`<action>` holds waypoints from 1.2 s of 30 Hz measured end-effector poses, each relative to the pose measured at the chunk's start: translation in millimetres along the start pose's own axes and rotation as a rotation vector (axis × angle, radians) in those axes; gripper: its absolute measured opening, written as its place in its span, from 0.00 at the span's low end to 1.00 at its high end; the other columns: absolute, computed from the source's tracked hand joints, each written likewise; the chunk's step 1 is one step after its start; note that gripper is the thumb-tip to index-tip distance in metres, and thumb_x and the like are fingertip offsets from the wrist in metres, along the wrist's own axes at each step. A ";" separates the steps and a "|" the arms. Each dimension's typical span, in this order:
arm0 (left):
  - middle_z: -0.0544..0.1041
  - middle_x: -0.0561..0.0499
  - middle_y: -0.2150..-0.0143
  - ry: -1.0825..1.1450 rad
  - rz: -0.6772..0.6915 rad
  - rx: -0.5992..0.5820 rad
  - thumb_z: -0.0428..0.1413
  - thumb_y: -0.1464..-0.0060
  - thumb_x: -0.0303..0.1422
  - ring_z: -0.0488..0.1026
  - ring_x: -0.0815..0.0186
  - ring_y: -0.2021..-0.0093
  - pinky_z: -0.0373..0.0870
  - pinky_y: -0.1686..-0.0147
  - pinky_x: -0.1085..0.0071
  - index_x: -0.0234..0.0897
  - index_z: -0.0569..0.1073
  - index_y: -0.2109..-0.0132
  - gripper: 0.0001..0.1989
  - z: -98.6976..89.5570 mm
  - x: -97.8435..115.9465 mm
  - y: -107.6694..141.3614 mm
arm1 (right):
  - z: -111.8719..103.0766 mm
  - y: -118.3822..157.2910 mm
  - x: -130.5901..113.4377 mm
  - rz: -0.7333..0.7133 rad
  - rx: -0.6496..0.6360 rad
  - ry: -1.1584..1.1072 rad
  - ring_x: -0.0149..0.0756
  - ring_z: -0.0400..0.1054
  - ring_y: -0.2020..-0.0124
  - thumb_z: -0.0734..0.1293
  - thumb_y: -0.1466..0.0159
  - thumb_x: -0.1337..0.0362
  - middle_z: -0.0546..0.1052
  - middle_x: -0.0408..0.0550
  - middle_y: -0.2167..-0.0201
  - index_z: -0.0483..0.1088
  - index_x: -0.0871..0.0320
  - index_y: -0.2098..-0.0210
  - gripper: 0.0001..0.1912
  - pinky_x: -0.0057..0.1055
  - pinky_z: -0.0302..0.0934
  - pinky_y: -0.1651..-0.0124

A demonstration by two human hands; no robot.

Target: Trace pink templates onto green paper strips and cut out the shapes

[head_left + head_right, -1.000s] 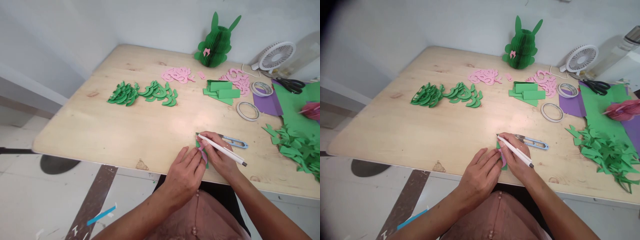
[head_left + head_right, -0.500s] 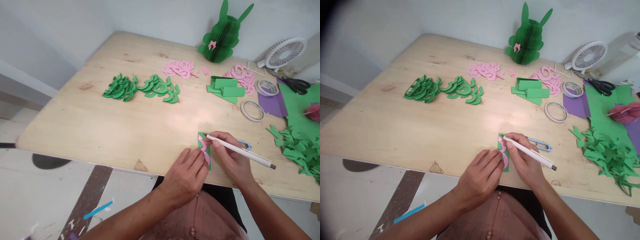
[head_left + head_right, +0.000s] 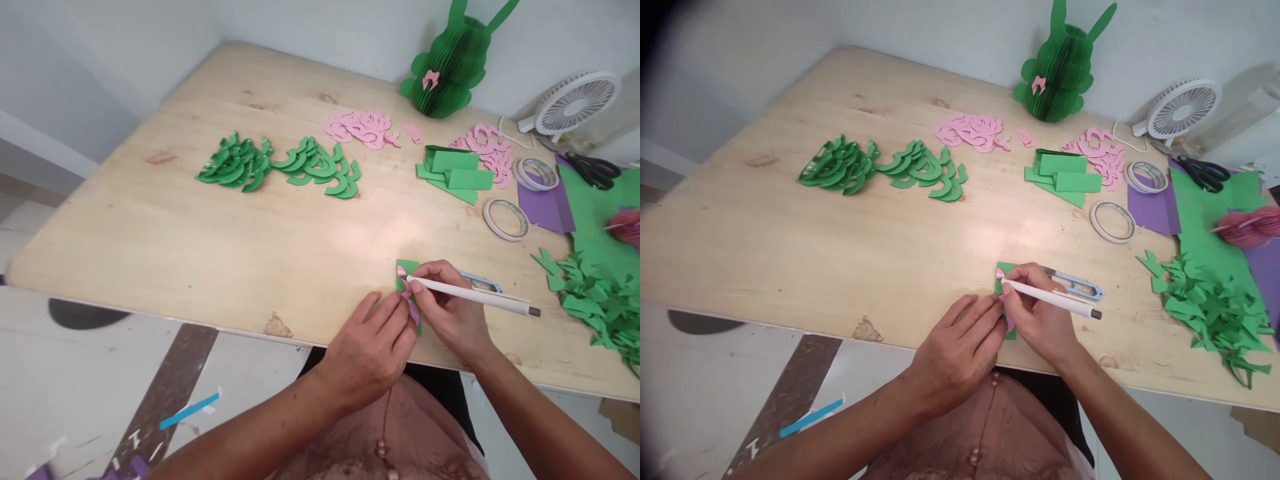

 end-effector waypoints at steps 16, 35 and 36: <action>0.75 0.37 0.48 0.008 -0.019 0.010 0.48 0.40 0.25 0.67 0.54 0.42 0.63 0.42 0.54 0.27 0.71 0.51 0.12 -0.9 -0.8 0.1 | -2.0 1.3 -6.4 -0.072 0.079 0.142 0.30 0.68 0.77 0.65 0.38 0.65 0.75 0.42 0.75 0.67 0.55 0.68 0.02 0.26 0.62 0.76; 0.75 0.37 0.49 0.008 -0.029 0.033 0.47 0.40 0.24 0.67 0.55 0.42 0.62 0.42 0.54 0.27 0.71 0.52 0.12 -3.0 -1.2 0.4 | -0.9 1.4 -6.9 -0.081 0.066 0.165 0.29 0.68 0.76 0.65 0.38 0.67 0.74 0.40 0.75 0.68 0.55 0.66 0.01 0.25 0.62 0.74; 0.75 0.37 0.49 0.006 -0.026 0.034 0.47 0.40 0.24 0.67 0.55 0.42 0.62 0.42 0.54 0.27 0.71 0.52 0.12 -3.1 -1.1 0.4 | -0.8 1.3 -6.7 -0.081 0.064 0.164 0.28 0.68 0.77 0.65 0.38 0.67 0.74 0.40 0.75 0.68 0.55 0.66 0.01 0.24 0.61 0.75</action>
Point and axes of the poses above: each hand's wrist, its own y-axis away from the middle knuckle, its own z-axis out of the palm, x = y × z, the point moved 9 cm from there along -y, towards the middle knuckle
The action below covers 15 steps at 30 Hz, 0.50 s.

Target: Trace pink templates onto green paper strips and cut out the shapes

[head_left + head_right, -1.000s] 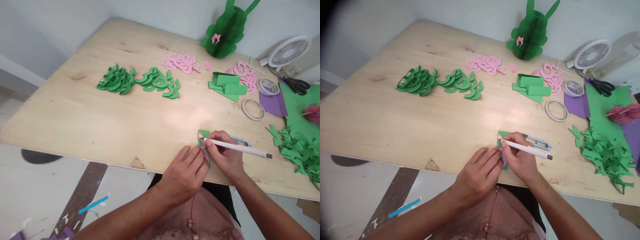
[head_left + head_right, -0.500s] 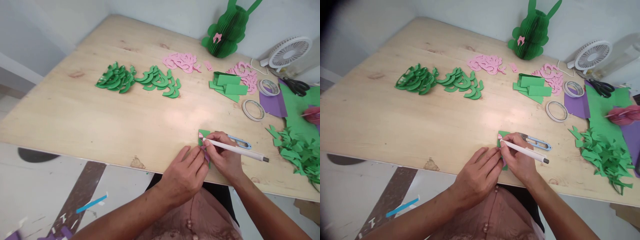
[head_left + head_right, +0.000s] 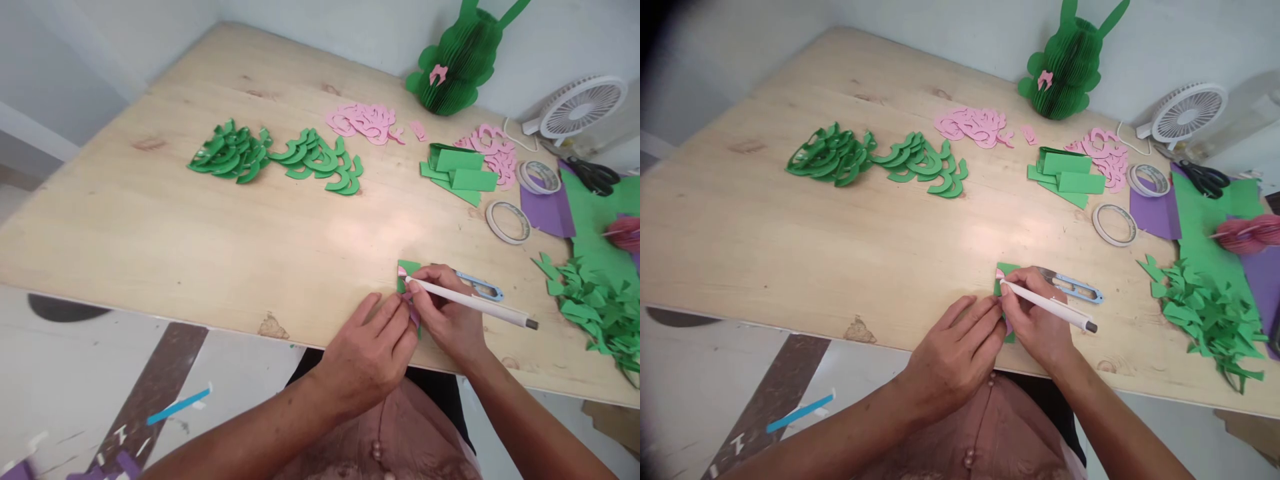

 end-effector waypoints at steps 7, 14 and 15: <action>0.75 0.37 0.49 -0.003 0.005 -0.003 0.47 0.40 0.25 0.68 0.55 0.42 0.63 0.42 0.54 0.26 0.72 0.53 0.12 0.6 -0.2 -0.1 | 0.7 -0.4 -0.2 -0.004 -0.005 0.008 0.28 0.68 0.77 0.65 0.38 0.67 0.74 0.39 0.75 0.67 0.55 0.66 0.02 0.24 0.61 0.75; 0.75 0.37 0.50 -0.013 0.007 0.003 0.47 0.40 0.24 0.68 0.55 0.43 0.63 0.42 0.54 0.26 0.72 0.53 0.12 -0.5 0.7 -0.2 | 1.0 -0.9 -2.1 -0.012 -0.005 0.014 0.28 0.69 0.76 0.65 0.38 0.68 0.74 0.39 0.75 0.67 0.55 0.66 0.02 0.24 0.61 0.74; 0.75 0.37 0.50 -0.011 0.007 0.000 0.47 0.40 0.25 0.68 0.55 0.43 0.63 0.43 0.54 0.26 0.71 0.52 0.12 -0.3 0.8 -0.3 | 0.9 -0.9 -2.3 -0.014 -0.004 0.015 0.28 0.69 0.77 0.65 0.38 0.68 0.74 0.39 0.75 0.67 0.55 0.66 0.02 0.24 0.61 0.74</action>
Point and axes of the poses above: each hand's wrist, its own y-axis away from the middle knuckle, its own z-axis out of the palm, x = y × z, the point moved 9 cm from there along -y, towards the middle knuckle
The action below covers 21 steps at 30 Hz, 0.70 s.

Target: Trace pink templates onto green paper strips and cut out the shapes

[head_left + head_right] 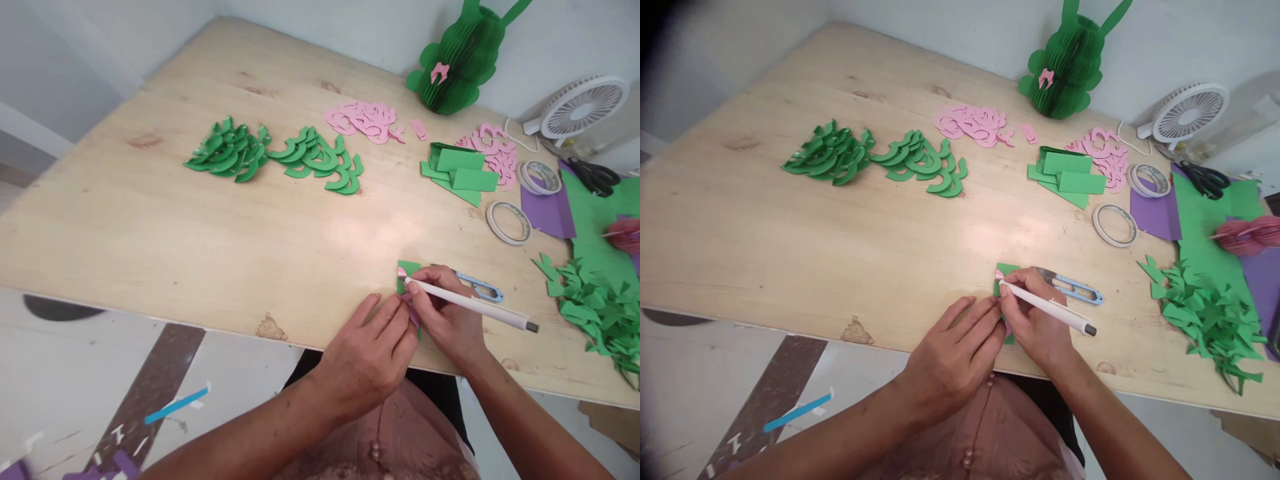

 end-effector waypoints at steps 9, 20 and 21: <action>0.75 0.37 0.49 -0.001 0.004 0.005 0.47 0.40 0.25 0.68 0.54 0.43 0.63 0.43 0.54 0.26 0.71 0.53 0.12 0.3 -0.7 -0.3 | 0.3 -0.2 -0.1 0.002 -0.007 0.002 0.27 0.67 0.77 0.65 0.38 0.68 0.73 0.39 0.75 0.67 0.55 0.66 0.02 0.23 0.61 0.75; 0.75 0.37 0.49 -0.004 0.003 0.001 0.48 0.40 0.26 0.68 0.55 0.43 0.63 0.43 0.54 0.26 0.72 0.52 0.12 0.8 -0.6 1.1 | -2.0 0.9 1.0 0.014 0.004 0.013 0.28 0.68 0.78 0.65 0.38 0.68 0.74 0.40 0.76 0.67 0.55 0.67 0.02 0.24 0.61 0.75; 0.75 0.37 0.49 -0.005 0.002 0.004 0.48 0.40 0.25 0.68 0.55 0.43 0.63 0.43 0.54 0.26 0.72 0.52 0.12 0.6 -0.7 1.0 | -2.5 0.9 1.2 0.017 0.011 0.007 0.28 0.68 0.77 0.65 0.38 0.68 0.74 0.40 0.76 0.67 0.55 0.67 0.02 0.24 0.61 0.75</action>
Point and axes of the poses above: each hand's wrist, its own y-axis away from the middle knuckle, its own z-axis out of the palm, x = y × z, the point moved 9 cm from there along -y, towards the middle knuckle
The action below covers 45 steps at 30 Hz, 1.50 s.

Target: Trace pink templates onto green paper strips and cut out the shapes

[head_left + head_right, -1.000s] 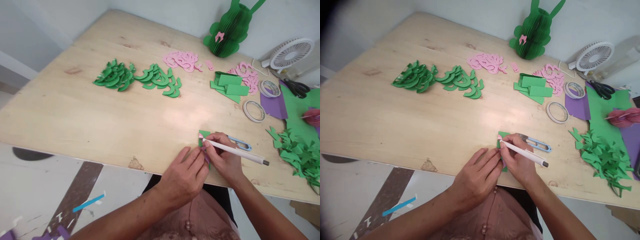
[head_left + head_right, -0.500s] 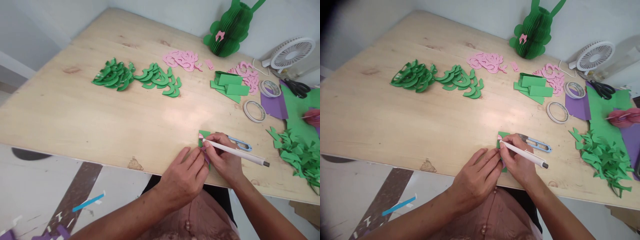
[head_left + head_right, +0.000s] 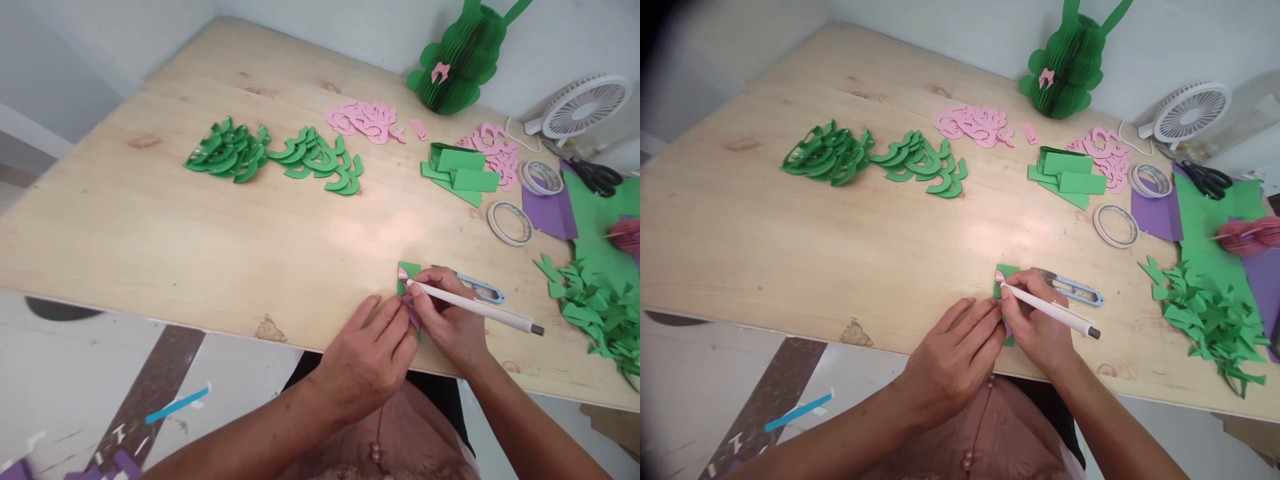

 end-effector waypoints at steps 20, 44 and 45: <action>0.75 0.37 0.49 0.007 -0.010 -0.007 0.48 0.40 0.25 0.68 0.55 0.43 0.63 0.42 0.54 0.26 0.71 0.53 0.12 0.4 0.0 -0.3 | 2.0 -1.2 -0.9 -0.005 -0.010 -0.009 0.30 0.68 0.77 0.64 0.38 0.66 0.74 0.41 0.75 0.67 0.55 0.67 0.01 0.26 0.61 0.75; 0.75 0.37 0.49 -0.002 -0.006 0.000 0.48 0.41 0.24 0.69 0.55 0.43 0.63 0.42 0.54 0.26 0.71 0.53 0.12 0.1 0.4 -0.1 | -1.0 -1.7 -1.3 -0.002 0.007 0.055 0.30 0.66 0.79 0.64 0.39 0.65 0.74 0.41 0.78 0.66 0.55 0.70 0.03 0.26 0.60 0.77; 0.75 0.37 0.49 -0.001 -0.008 0.000 0.48 0.41 0.24 0.69 0.55 0.43 0.62 0.42 0.54 0.26 0.71 0.52 0.12 0.2 0.3 0.0 | -1.1 -1.7 -1.5 -0.005 0.008 0.056 0.30 0.66 0.79 0.64 0.39 0.66 0.73 0.40 0.78 0.66 0.55 0.70 0.03 0.25 0.60 0.78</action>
Point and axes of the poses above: each hand's wrist, its own y-axis away from the middle knuckle, its own z-axis out of the palm, x = y × z, the point moved 9 cm from there along -y, towards the middle knuckle
